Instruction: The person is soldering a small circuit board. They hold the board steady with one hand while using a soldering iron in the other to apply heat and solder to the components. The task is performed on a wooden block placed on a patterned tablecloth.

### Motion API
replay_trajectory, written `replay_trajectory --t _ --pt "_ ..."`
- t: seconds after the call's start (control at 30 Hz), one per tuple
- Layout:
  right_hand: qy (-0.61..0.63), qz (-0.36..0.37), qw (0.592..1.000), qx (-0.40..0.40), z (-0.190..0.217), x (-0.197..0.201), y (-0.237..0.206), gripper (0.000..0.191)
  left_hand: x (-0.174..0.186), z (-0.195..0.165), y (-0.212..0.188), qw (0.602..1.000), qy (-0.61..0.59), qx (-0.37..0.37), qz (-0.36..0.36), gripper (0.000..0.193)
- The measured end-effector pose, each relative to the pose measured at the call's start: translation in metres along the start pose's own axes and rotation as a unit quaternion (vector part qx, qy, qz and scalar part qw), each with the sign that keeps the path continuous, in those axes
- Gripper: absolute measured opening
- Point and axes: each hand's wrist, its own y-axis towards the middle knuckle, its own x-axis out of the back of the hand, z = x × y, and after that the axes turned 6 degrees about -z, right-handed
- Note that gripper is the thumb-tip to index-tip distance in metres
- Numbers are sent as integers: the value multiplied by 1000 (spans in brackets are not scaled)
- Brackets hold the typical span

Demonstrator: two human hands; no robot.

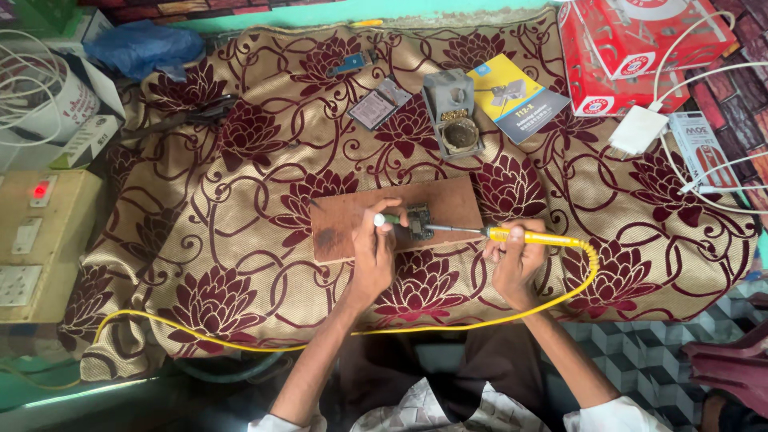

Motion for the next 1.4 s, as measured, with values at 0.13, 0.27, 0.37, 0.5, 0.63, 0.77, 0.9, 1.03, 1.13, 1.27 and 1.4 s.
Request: replay_trajectory --t 0.13,0.27,0.37,0.5,0.63,0.77,0.9,1.03,1.13,1.27,1.4 --pt "-4 9 1000 24 2 0 1 24 0 2 0 1000 3 -8 0 30" --pt "-12 10 1000 28 3 1 1 24 0 7 -1 1000 5 -7 3 31" --pt "-13 6 999 33 0 0 2 24 -2 10 1 1000 4 -14 -1 33" --pt "9 -16 1000 -7 -5 0 -1 20 -1 9 1 1000 17 -8 3 33" --pt "24 -24 999 -11 -6 2 -1 17 1 7 -1 1000 -1 -13 3 35" --pt "-1 -21 1000 -13 0 -2 13 14 1 6 0 1000 -3 0 5 34" --pt "-124 6 990 70 23 -18 42 20 1 2 -1 1000 -19 8 -2 34" --pt "-222 98 958 153 61 -24 51 15 3 0 -6 999 -23 40 -1 35" --pt "-226 148 958 96 77 -32 53 22 3 3 -8 999 11 32 -8 38" --pt "-142 191 970 57 83 -41 56 19 1 9 -9 1000 -17 23 -12 42" --pt "-130 209 969 -11 93 -43 58 13 1 5 -10 1000 6 17 -13 43"
